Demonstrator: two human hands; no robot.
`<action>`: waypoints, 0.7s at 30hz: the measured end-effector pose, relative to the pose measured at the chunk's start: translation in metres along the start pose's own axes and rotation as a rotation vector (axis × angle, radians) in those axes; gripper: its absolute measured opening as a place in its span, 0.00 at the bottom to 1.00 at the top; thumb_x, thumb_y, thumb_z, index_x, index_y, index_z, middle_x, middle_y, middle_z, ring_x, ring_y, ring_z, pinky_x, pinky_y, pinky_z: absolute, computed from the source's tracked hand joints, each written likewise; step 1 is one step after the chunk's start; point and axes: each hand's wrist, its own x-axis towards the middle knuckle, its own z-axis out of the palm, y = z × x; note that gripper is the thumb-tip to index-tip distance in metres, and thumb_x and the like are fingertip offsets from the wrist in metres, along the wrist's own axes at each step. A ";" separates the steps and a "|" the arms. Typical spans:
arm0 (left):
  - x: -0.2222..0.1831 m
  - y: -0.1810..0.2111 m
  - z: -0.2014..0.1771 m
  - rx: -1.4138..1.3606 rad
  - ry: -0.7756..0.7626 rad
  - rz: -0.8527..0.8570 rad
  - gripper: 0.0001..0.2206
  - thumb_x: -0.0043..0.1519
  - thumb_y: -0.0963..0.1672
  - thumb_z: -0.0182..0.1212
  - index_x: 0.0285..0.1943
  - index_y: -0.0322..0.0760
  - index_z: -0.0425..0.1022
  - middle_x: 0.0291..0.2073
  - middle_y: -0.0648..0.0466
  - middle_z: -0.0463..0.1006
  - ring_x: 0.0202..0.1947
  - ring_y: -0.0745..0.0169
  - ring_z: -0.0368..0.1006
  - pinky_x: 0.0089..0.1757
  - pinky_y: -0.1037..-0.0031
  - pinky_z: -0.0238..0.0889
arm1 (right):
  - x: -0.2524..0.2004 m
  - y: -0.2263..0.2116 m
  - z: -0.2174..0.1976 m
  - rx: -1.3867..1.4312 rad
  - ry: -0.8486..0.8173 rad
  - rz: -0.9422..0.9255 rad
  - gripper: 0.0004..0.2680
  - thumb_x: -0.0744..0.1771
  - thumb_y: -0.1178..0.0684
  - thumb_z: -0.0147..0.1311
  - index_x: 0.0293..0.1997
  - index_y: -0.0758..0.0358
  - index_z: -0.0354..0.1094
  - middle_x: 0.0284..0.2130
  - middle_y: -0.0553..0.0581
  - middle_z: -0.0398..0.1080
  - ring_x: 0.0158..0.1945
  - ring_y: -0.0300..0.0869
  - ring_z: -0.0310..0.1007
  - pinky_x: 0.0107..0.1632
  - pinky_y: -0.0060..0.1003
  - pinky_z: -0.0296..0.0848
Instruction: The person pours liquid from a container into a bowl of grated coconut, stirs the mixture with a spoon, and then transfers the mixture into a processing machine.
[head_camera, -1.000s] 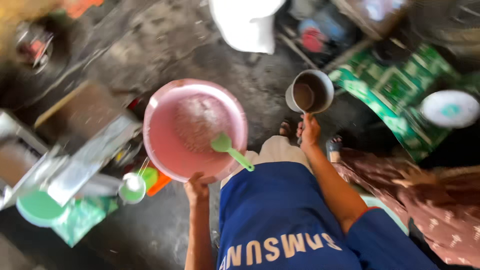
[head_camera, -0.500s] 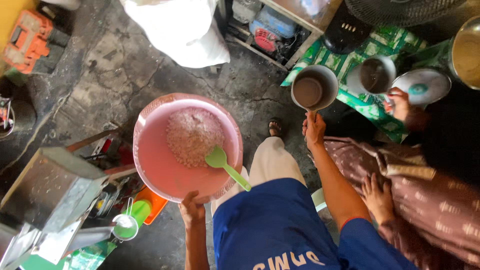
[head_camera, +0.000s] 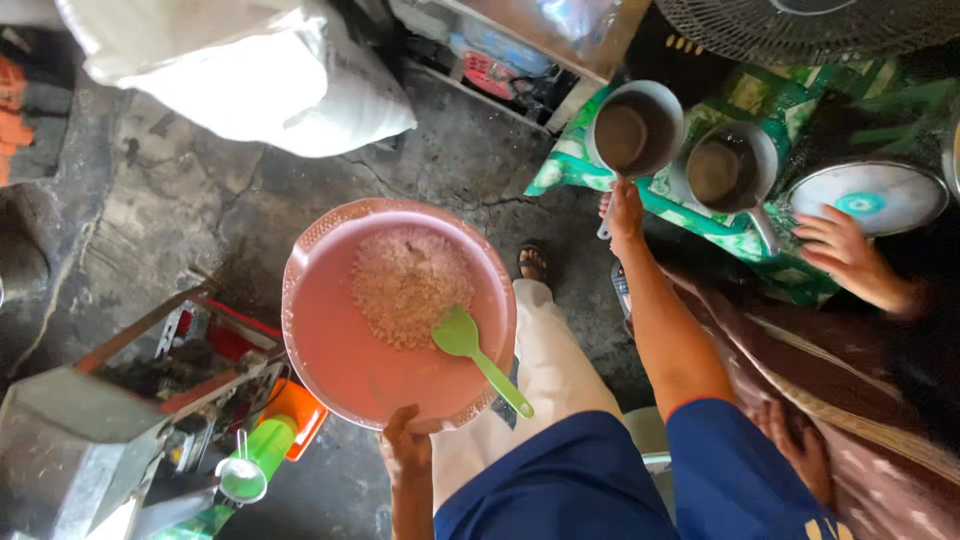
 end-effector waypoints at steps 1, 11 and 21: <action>0.001 -0.001 0.008 -0.067 0.000 -0.098 0.17 0.54 0.32 0.56 0.50 0.40 0.72 0.32 0.49 0.81 0.38 0.50 0.78 0.46 0.63 0.71 | 0.006 0.002 -0.007 -0.229 -0.016 -0.137 0.16 0.69 0.36 0.39 0.47 0.60 0.59 0.38 0.59 0.62 0.40 0.47 0.61 0.40 0.39 0.59; 0.048 0.006 0.042 -0.004 -0.118 0.258 0.18 0.56 0.33 0.50 0.50 0.44 0.70 0.34 0.45 0.75 0.34 0.41 0.74 0.46 0.56 0.68 | 0.039 -0.016 -0.197 -1.280 0.442 -0.194 0.23 0.71 0.26 0.44 0.53 0.59 0.63 0.37 0.66 0.75 0.43 0.69 0.73 0.48 0.62 0.62; 0.137 0.117 0.104 -0.841 0.184 -0.859 0.17 0.39 0.33 0.59 0.39 0.31 0.78 0.20 0.53 0.72 0.11 0.66 0.64 0.13 0.66 0.61 | 0.033 0.002 -0.150 0.137 -0.066 0.337 0.21 0.66 0.25 0.59 0.34 0.56 0.68 0.21 0.50 0.69 0.22 0.37 0.72 0.28 0.34 0.75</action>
